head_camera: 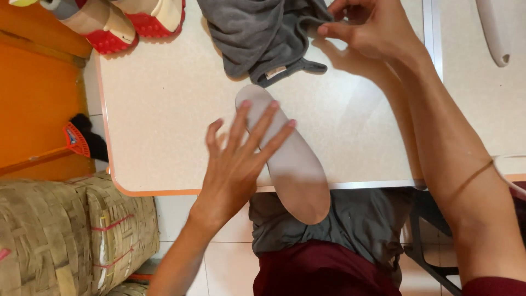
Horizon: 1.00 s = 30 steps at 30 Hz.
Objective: Polishing and cleaning a shoe insole using a brush and a cloth at a workbench.
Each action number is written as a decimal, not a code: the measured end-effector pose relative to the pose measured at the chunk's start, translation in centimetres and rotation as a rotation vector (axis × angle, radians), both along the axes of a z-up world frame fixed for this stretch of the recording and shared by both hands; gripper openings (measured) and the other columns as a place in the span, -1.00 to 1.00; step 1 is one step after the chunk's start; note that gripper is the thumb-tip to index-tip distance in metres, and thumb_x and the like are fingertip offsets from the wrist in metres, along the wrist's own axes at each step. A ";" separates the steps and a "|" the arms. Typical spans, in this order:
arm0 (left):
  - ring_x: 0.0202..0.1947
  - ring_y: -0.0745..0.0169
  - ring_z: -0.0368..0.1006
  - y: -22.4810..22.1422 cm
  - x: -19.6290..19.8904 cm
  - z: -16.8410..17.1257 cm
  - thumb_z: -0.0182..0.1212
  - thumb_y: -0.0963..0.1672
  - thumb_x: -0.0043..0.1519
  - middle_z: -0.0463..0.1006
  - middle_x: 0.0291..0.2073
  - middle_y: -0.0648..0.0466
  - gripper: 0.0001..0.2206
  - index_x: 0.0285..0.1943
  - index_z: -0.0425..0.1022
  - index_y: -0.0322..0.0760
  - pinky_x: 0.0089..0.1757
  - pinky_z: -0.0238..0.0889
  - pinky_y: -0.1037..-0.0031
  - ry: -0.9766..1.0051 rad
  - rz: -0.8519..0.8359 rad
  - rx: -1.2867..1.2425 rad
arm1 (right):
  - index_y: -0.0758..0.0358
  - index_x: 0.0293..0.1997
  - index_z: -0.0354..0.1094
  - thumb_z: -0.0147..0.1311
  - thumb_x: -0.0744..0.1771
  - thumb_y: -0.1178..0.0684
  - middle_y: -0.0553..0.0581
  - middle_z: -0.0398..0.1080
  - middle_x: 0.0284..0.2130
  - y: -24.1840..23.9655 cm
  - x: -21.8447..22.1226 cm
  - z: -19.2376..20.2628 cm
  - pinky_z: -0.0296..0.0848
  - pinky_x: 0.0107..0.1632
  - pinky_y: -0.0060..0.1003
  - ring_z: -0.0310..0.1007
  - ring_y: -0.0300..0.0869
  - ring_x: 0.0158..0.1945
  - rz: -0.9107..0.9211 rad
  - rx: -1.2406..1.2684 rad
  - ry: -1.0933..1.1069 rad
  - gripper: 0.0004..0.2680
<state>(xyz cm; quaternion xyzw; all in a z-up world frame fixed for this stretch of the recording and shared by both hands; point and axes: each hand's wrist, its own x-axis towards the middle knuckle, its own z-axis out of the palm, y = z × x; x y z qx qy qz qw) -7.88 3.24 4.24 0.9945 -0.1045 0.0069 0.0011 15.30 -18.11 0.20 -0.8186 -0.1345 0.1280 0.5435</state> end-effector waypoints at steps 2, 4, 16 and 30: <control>0.56 -0.02 -0.08 -0.8 2.3 0.6 0.21 -0.36 -0.11 -0.03 0.59 0.15 0.05 0.64 -0.01 0.19 0.22 0.06 -0.03 -0.132 -0.363 0.362 | 0.14 -0.11 0.37 0.38 0.38 0.14 -0.10 0.42 -0.23 -0.4 0.6 -1.1 0.40 -0.05 -0.51 0.45 -0.40 -0.15 0.070 0.008 -0.123 -0.83; 0.53 -0.07 -0.02 -0.3 3.3 -0.7 0.18 -0.38 -0.16 0.18 0.44 0.09 -0.09 0.49 0.18 0.05 0.25 -0.09 -0.16 -0.037 -0.394 0.148 | 0.13 -0.14 0.35 0.37 0.36 0.18 -0.11 0.46 -0.27 -0.1 0.1 0.0 0.44 -0.01 -0.57 0.51 -0.44 -0.14 0.025 0.082 -0.022 -0.83; 0.07 0.08 0.38 1.6 0.9 -2.0 0.56 0.06 0.03 0.43 0.00 0.02 -0.32 0.25 0.39 -0.31 0.15 -0.11 -0.05 -0.083 -0.165 -0.310 | 0.26 -0.22 0.47 0.33 0.33 0.24 0.06 0.44 -0.23 -0.2 -0.4 2.4 0.32 -0.02 -0.38 0.41 -0.24 -0.12 0.376 0.167 -0.220 -0.91; 0.11 0.05 0.33 2.3 0.2 -3.1 0.47 0.13 0.16 0.47 -0.01 0.16 -0.46 0.15 0.47 -0.22 0.06 -0.11 0.12 -0.180 -0.114 -0.366 | -0.01 -0.28 0.61 0.19 0.28 0.11 -0.04 0.15 -0.52 1.1 -5.0 1.7 0.13 -0.16 -0.16 0.08 -0.08 -0.27 1.126 -0.445 -0.689 -0.91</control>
